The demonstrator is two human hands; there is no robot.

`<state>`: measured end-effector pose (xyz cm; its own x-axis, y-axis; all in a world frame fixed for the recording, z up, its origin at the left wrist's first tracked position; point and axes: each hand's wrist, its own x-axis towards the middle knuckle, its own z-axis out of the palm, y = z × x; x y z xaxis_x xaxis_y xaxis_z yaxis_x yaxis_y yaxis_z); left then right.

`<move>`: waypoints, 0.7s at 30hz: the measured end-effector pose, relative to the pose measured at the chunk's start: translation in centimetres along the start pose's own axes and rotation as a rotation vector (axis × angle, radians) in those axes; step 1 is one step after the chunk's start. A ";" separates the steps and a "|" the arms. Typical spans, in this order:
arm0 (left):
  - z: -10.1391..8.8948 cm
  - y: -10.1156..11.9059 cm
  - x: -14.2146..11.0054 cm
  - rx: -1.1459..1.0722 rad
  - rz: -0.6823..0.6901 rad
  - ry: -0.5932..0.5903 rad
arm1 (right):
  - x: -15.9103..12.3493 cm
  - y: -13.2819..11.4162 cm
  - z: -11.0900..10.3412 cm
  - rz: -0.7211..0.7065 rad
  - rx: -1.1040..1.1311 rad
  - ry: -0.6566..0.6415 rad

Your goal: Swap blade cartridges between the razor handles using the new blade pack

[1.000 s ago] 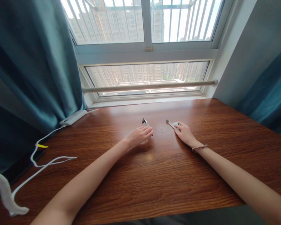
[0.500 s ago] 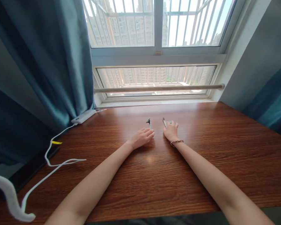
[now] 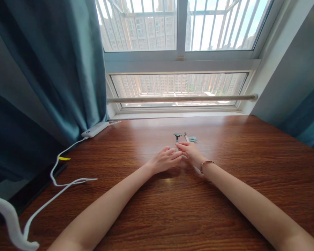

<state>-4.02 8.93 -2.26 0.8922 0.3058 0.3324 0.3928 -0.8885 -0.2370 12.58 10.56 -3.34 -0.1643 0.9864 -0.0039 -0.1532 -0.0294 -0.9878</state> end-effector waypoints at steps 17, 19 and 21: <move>-0.4 2.1 2.6 -2.002 -0.906 0.467 | -2.5 -1.8 1.5 -0.152 0.110 -0.126; -0.6 2.2 2.5 -2.011 -0.895 0.458 | -2.2 -1.8 1.3 -0.181 0.028 -0.102; -0.8 2.1 2.5 -2.017 -0.876 0.474 | -1.9 -1.9 1.1 -0.216 -0.025 -0.014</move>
<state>-1.17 7.54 -1.21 0.4574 0.8892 0.0018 -0.4074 0.2078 0.8893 12.11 8.54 -1.28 -0.1443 0.9670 0.2102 -0.1617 0.1865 -0.9691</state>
